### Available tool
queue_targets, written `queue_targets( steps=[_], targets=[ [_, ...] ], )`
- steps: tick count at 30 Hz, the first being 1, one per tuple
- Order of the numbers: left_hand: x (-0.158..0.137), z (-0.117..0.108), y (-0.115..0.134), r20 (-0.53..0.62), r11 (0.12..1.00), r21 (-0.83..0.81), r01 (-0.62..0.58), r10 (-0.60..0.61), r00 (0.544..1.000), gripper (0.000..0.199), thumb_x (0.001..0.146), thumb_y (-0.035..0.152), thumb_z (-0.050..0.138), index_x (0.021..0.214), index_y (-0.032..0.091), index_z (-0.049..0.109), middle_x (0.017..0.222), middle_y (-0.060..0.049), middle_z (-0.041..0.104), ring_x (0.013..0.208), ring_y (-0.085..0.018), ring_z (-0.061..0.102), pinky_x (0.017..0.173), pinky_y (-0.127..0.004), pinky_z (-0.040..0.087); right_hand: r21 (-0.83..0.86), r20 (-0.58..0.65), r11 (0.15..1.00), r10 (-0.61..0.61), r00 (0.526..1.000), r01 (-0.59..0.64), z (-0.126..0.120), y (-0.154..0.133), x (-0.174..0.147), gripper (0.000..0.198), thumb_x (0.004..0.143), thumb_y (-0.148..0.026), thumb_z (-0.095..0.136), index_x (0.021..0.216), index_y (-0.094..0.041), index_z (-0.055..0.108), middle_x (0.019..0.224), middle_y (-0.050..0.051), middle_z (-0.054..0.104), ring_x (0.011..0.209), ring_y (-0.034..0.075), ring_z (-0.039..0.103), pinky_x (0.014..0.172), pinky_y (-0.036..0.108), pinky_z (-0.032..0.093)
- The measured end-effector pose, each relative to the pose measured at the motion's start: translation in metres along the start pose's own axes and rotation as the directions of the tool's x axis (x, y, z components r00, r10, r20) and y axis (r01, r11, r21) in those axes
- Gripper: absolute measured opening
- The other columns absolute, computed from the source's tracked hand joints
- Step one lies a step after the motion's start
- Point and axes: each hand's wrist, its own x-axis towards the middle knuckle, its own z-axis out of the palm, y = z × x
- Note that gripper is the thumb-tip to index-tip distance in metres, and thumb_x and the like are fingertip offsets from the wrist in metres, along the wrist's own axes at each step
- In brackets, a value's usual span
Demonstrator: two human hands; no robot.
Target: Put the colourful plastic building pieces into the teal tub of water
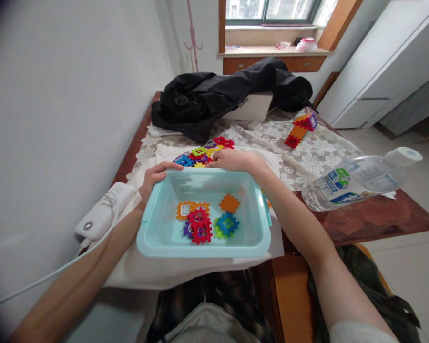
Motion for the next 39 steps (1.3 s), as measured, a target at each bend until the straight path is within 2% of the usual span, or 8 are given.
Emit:
queue_targets(
  steps=[3, 8, 15, 20, 27, 33, 36, 39],
  targets=[
    [0.0, 0.0, 0.0, 0.003, 1.0, -0.025, 0.01, -0.01, 1.0, 0.034, 0.077, 0.037, 0.064, 0.092, 0.018, 0.087, 0.093, -0.007, 0.081, 0.088, -0.027, 0.067, 0.079, -0.035, 0.051, 0.094, -0.024, 0.994, 0.055, 0.998, -0.052, 0.002, 0.002, 0.002, 0.031, 0.102, -0.045, 0.062, 0.116, -0.024, 0.08, 0.117, 0.008, 0.082, 0.101, 0.026, 0.075, 0.079, 0.03, 0.051],
    [-0.001, 0.001, 0.001, 0.001, 0.999, -0.041, -0.003, 0.003, 1.0, 0.032, 0.081, 0.036, 0.063, 0.093, 0.018, 0.087, 0.097, -0.007, 0.082, 0.09, -0.025, 0.068, 0.082, -0.034, 0.051, 0.152, -0.057, 0.987, -0.048, 0.997, 0.056, 0.004, 0.008, 0.005, 0.027, 0.092, -0.03, 0.068, 0.113, -0.03, 0.083, 0.116, 0.003, 0.083, 0.103, 0.025, 0.074, 0.084, 0.03, 0.054],
    [0.001, -0.002, -0.008, 0.007, 0.999, -0.048, 0.01, -0.009, 1.0, 0.037, 0.079, 0.038, 0.062, 0.097, 0.016, 0.087, 0.096, -0.008, 0.082, 0.09, -0.028, 0.068, 0.08, -0.035, 0.052, 0.163, -0.122, 0.982, -0.081, 0.989, 0.1, 0.009, 0.018, 0.01, 0.049, 0.083, -0.017, 0.068, 0.129, -0.031, 0.078, 0.133, 0.002, 0.079, 0.112, 0.025, 0.073, 0.092, 0.029, 0.055],
    [0.001, -0.002, -0.01, 0.016, 0.998, -0.059, 0.006, -0.005, 1.0, 0.037, 0.08, 0.038, 0.063, 0.097, 0.016, 0.087, 0.097, -0.009, 0.082, 0.091, -0.028, 0.069, 0.082, -0.035, 0.053, 0.121, -0.088, 0.985, -0.113, 0.99, 0.123, 0.007, 0.016, 0.01, 0.042, 0.084, -0.011, 0.061, 0.117, -0.025, 0.081, 0.124, 0.004, 0.082, 0.108, 0.025, 0.073, 0.089, 0.028, 0.053],
    [0.0, 0.0, -0.005, -0.002, 1.0, -0.021, 0.0, 0.0, 1.0, 0.035, 0.08, 0.037, 0.062, 0.095, 0.017, 0.087, 0.098, -0.009, 0.082, 0.093, -0.029, 0.07, 0.085, -0.037, 0.054, 0.031, -0.198, 0.997, -0.068, 0.978, 0.075, 0.011, 0.014, 0.009, 0.03, 0.098, -0.016, 0.048, 0.111, -0.02, 0.075, 0.119, 0.012, 0.079, 0.101, 0.025, 0.07, 0.084, 0.032, 0.046],
    [-0.001, 0.001, -0.001, -0.012, 1.0, -0.019, 0.003, -0.003, 1.0, 0.034, 0.08, 0.035, 0.062, 0.094, 0.018, 0.087, 0.099, -0.008, 0.083, 0.095, -0.029, 0.07, 0.089, -0.038, 0.054, 0.052, -0.386, 0.992, -0.084, 0.919, 0.113, 0.011, 0.009, 0.008, 0.031, 0.105, -0.048, 0.056, 0.097, -0.02, 0.066, 0.102, 0.01, 0.074, 0.089, 0.023, 0.062, 0.078, 0.033, 0.04],
    [-0.001, 0.001, -0.001, -0.006, 0.999, -0.036, -0.008, 0.008, 1.0, 0.034, 0.08, 0.035, 0.062, 0.095, 0.018, 0.087, 0.099, -0.008, 0.083, 0.092, -0.028, 0.069, 0.086, -0.036, 0.054, 0.017, -0.45, 0.991, -0.109, 0.886, 0.13, 0.009, 0.007, 0.008, 0.021, 0.101, -0.038, 0.06, 0.09, -0.02, 0.064, 0.092, 0.008, 0.07, 0.084, 0.021, 0.058, 0.076, 0.033, 0.038],
    [0.0, 0.0, -0.001, -0.014, 1.0, -0.017, -0.022, 0.022, 1.0, 0.033, 0.081, 0.035, 0.062, 0.093, 0.019, 0.087, 0.096, -0.008, 0.082, 0.09, -0.027, 0.068, 0.084, -0.036, 0.054, 0.014, -0.427, 0.991, -0.116, 0.897, 0.135, 0.008, 0.007, 0.008, 0.016, 0.1, -0.031, 0.059, 0.1, -0.019, 0.069, 0.104, 0.011, 0.074, 0.094, 0.023, 0.063, 0.083, 0.033, 0.043]
  ],
)
